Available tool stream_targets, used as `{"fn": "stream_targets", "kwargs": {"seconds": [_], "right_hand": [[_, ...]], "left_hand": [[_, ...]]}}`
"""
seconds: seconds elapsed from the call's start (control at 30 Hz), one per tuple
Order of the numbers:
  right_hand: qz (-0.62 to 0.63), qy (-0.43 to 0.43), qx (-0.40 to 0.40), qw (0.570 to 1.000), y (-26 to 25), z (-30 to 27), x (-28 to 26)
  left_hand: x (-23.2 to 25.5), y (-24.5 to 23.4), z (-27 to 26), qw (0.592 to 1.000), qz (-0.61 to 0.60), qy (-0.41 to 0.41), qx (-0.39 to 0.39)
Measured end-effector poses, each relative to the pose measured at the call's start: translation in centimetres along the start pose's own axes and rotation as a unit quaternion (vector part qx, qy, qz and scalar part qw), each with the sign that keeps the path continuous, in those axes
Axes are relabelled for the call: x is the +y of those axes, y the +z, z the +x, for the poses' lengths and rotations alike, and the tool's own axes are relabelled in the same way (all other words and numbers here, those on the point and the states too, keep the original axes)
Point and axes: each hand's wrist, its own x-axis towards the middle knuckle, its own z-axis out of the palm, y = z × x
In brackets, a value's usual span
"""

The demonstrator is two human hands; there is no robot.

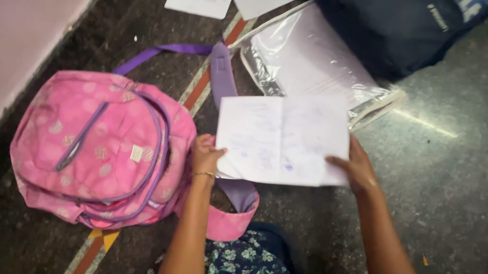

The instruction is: The person sits on the floor and packs a pink backpack. They place loose papers into a clear plastic sleeve, then put the sleeve and a notebook into the bag. Finally, they zip the backpack closed.

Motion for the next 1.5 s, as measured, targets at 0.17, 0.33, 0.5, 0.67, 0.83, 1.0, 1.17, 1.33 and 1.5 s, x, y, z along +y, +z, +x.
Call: {"fn": "stream_targets", "kwargs": {"seconds": [0.17,0.33,0.5,0.67,0.83,1.0,1.17,1.33,1.5], "right_hand": [[0.129,0.196,0.045,0.971,-7.8,-4.9,3.6],[0.111,0.094,0.09,0.985,-15.6,-4.9,9.1],[0.272,0.075,0.148,0.948,-20.8,-5.2,11.9],[0.349,0.042,0.309,0.884,-26.0,-7.4,13.4],[0.333,0.004,0.326,0.884,-29.5,-10.4,13.2],[0.264,0.084,0.369,0.887,-29.3,-11.3,11.6],[0.312,0.078,0.285,0.903,-26.5,-10.2,12.0],[0.228,0.129,0.262,0.929,-23.2,-9.3,12.4],[0.243,0.112,0.234,0.935,-22.0,-10.2,12.6]], "left_hand": [[5.5,7.9,-4.2,0.979,0.065,-0.015,-0.192],[8.0,14.4,-3.9,0.975,0.141,-0.081,-0.151],[2.6,22.5,1.2,0.972,-0.144,-0.121,-0.141],[2.7,28.5,-4.4,0.926,0.338,0.165,-0.022],[6.7,29.4,-8.3,0.8,0.506,0.302,-0.116],[11.7,29.2,-4.5,0.88,0.428,0.185,-0.094],[19.0,28.4,-2.4,0.894,0.339,0.292,-0.033],[22.1,27.4,-2.7,0.89,0.318,0.325,-0.031],[21.7,26.2,-3.1,0.902,0.29,0.314,-0.057]]}}
